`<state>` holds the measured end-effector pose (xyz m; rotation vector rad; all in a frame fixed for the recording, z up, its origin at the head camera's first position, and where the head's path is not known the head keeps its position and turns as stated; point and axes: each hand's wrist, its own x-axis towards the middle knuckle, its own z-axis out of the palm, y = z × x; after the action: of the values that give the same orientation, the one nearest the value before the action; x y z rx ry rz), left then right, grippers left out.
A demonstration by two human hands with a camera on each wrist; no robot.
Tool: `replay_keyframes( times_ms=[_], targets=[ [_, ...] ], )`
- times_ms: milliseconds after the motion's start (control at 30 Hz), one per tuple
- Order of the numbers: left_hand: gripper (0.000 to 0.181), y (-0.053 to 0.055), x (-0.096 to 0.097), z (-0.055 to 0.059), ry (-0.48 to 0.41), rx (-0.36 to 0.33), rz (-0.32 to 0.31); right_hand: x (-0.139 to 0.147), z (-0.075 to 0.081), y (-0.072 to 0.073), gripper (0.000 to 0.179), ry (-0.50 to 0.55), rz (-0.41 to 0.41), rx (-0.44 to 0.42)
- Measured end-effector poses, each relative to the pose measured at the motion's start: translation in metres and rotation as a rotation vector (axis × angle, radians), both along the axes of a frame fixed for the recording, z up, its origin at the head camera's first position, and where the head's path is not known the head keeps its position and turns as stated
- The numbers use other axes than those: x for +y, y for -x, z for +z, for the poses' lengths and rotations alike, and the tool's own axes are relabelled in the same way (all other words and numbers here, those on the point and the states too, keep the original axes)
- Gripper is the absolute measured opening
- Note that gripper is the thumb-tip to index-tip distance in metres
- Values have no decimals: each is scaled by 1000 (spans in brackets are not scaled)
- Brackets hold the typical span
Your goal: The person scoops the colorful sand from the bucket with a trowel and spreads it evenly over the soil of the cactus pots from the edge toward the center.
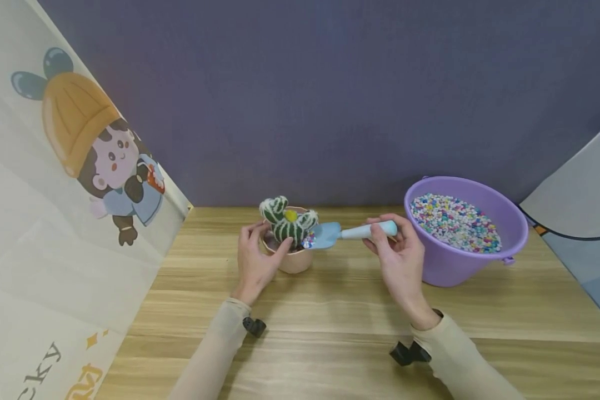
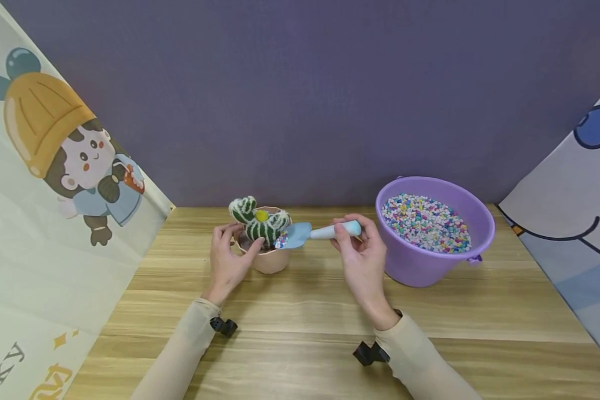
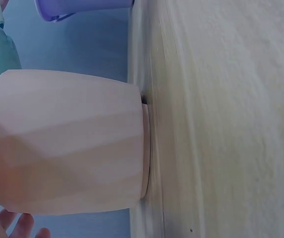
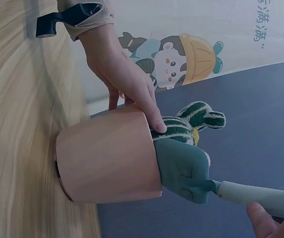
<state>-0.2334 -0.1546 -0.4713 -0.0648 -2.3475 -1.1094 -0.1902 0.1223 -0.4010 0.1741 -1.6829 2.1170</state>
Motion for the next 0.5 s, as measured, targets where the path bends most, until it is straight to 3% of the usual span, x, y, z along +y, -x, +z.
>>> replay_keyframes(
  times_ms=[367, 500],
  targets=[
    [66, -2, 6, 3, 13, -28, 53, 0, 3, 0, 21, -16, -9, 33],
    [64, -3, 2, 3, 10, -25, 9, 2, 3, 1, 27, -27, -4, 33]
  ],
)
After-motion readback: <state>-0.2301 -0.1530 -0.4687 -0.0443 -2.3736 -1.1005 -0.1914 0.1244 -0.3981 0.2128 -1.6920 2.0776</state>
